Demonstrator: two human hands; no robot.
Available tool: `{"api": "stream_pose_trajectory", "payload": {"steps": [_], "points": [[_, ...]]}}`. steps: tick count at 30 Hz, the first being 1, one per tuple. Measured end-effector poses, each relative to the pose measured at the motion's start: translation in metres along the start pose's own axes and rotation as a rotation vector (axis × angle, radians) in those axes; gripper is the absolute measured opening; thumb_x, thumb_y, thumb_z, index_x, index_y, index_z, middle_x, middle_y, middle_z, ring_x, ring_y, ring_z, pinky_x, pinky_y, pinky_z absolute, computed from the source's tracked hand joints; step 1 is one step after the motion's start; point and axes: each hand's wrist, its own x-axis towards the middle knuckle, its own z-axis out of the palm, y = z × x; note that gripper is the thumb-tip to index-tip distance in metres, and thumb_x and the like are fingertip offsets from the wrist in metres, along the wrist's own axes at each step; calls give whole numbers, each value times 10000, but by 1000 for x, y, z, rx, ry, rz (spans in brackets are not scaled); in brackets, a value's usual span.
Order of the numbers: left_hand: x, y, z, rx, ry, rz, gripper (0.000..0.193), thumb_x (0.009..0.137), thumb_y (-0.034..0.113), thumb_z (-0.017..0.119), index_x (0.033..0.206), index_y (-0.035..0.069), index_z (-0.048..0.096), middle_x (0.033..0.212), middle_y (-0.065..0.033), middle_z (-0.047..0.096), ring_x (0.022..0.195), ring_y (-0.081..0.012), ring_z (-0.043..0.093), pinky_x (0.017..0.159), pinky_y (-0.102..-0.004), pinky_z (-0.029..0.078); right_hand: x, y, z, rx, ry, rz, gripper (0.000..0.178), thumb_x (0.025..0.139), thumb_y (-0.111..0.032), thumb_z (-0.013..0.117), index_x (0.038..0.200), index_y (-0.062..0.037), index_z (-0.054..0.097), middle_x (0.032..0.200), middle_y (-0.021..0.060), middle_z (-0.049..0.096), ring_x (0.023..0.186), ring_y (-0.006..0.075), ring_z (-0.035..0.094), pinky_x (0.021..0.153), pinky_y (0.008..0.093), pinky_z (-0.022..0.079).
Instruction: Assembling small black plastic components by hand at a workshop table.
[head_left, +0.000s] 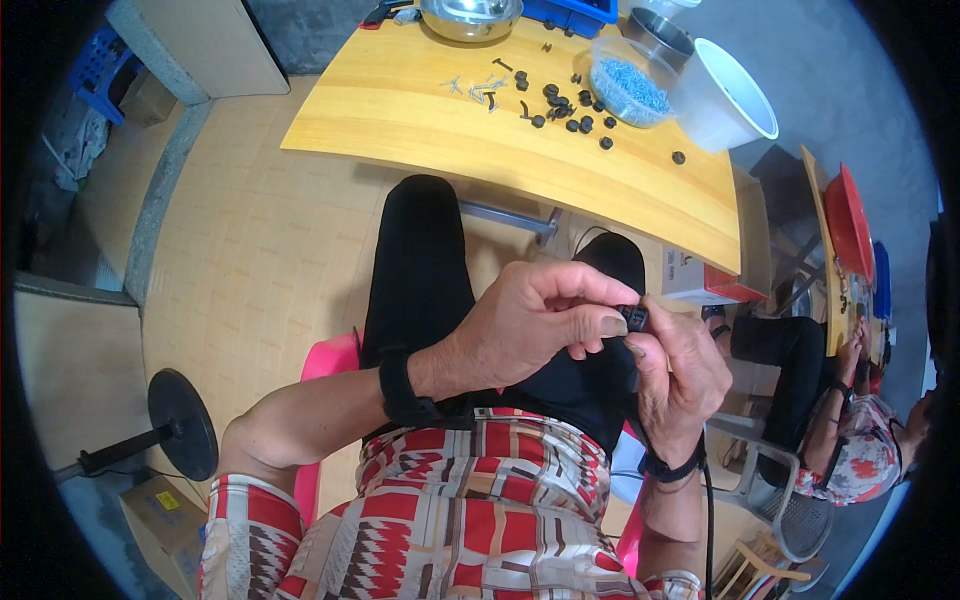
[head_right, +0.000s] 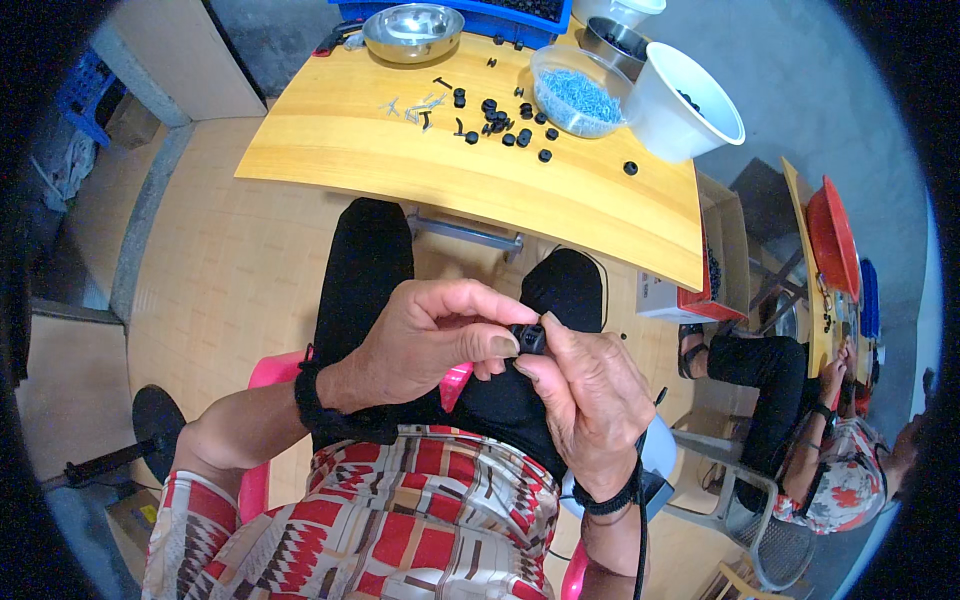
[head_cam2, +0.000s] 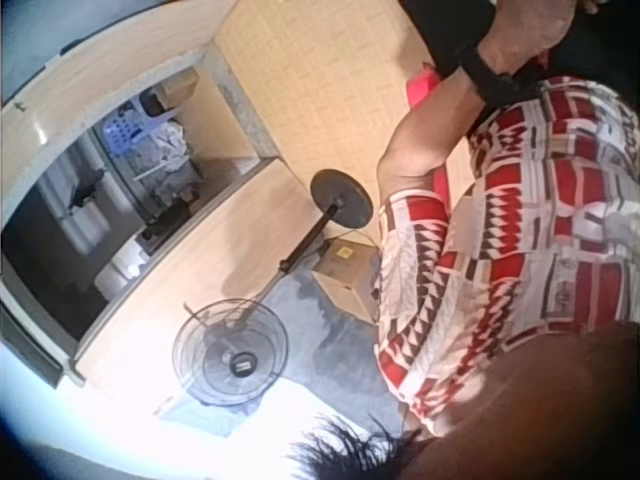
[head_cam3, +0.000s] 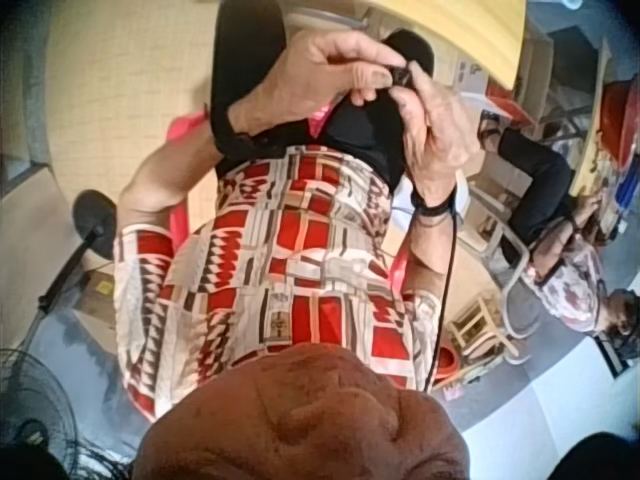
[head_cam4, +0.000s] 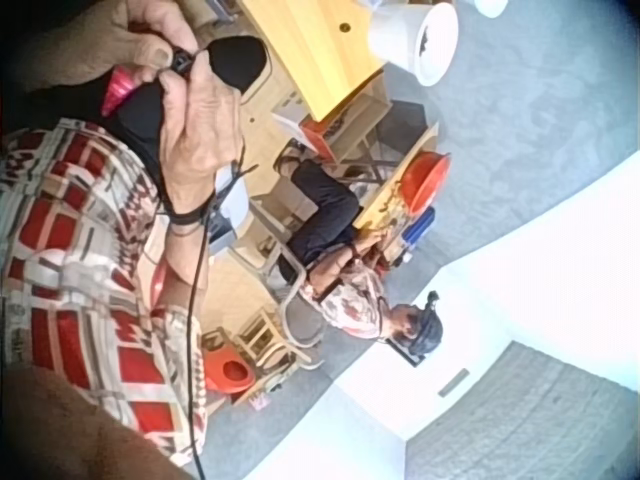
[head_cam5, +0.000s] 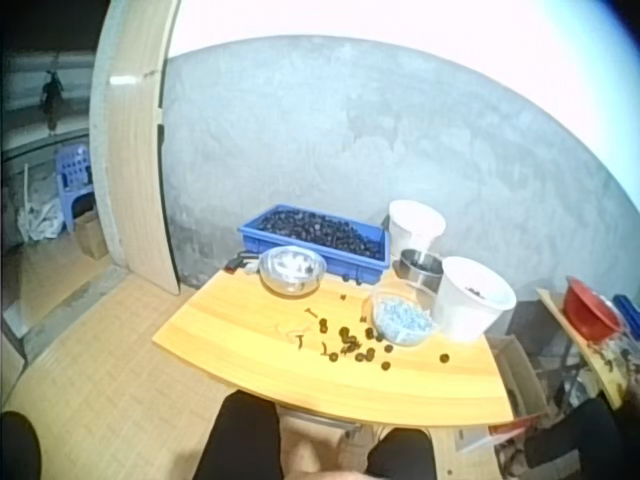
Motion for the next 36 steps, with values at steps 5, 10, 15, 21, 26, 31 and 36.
{"api": "stream_pose_trajectory", "payload": {"steps": [5, 10, 15, 21, 26, 31, 36], "points": [[1, 0, -2, 46, 10, 14, 223, 816, 78, 589, 1019, -13, 577, 776, -54, 595, 654, -73, 560, 571, -178, 463, 1, -2, -1, 19, -40, -1, 310, 695, -34, 677, 987, 35, 597, 738, 148, 596, 633, 238, 573, 568, 298, 451], [1, 1, -2, 72, 35, 25, 216, 813, 71, 590, 1014, -10, 583, 781, -54, 596, 651, -72, 558, 565, -176, 460, 0, -1, 1, 41, -55, 80, 256, 736, 10, 619, 987, 50, 592, 766, 155, 599, 636, 222, 575, 578, 287, 456], [0, 8, 2, 32, 27, 28, 215, 809, 68, 596, 1010, -8, 590, 824, -58, 610, 662, -57, 549, 569, -172, 452, -4, 2, 3, 123, -18, 138, 237, 756, -8, 605, 984, 56, 590, 751, 141, 592, 628, 198, 567, 569, 271, 448], [-5, 12, 5, 255, 64, 132, 203, 805, 58, 597, 999, 1, 600, 854, -54, 623, 735, -59, 562, 634, -178, 456, -6, 1, 4, 145, -1, 127, 245, 760, -19, 600, 992, 60, 587, 728, 132, 578, 610, 184, 549, 552, 265, 437], [-7, 18, 7, 335, 73, 147, 198, 802, 38, 591, 996, 3, 600, 873, -62, 624, 778, -61, 563, 670, -185, 461, -6, 1, 1, 140, -32, 90, 279, 744, 3, 603, 1017, 56, 584, 732, 138, 576, 607, 192, 547, 544, 274, 436], [-8, 13, 10, 344, 103, 132, 202, 801, 27, 587, 1001, 1, 597, 881, -65, 618, 785, -62, 563, 678, -184, 462, 0, -2, 4, -10, -6, -53, 331, 708, 48, 608, 1037, 62, 573, 728, 151, 566, 598, 228, 549, 543, 296, 445], [-9, 7, 12, 278, 144, 117, 204, 802, 25, 587, 1004, -2, 593, 883, -63, 608, 775, -60, 560, 669, -177, 459, -1, -3, 5, -36, -20, -39, 324, 738, 6, 595, 1055, 62, 560, 748, 155, 571, 628, 232, 553, 582, 295, 444]]}}
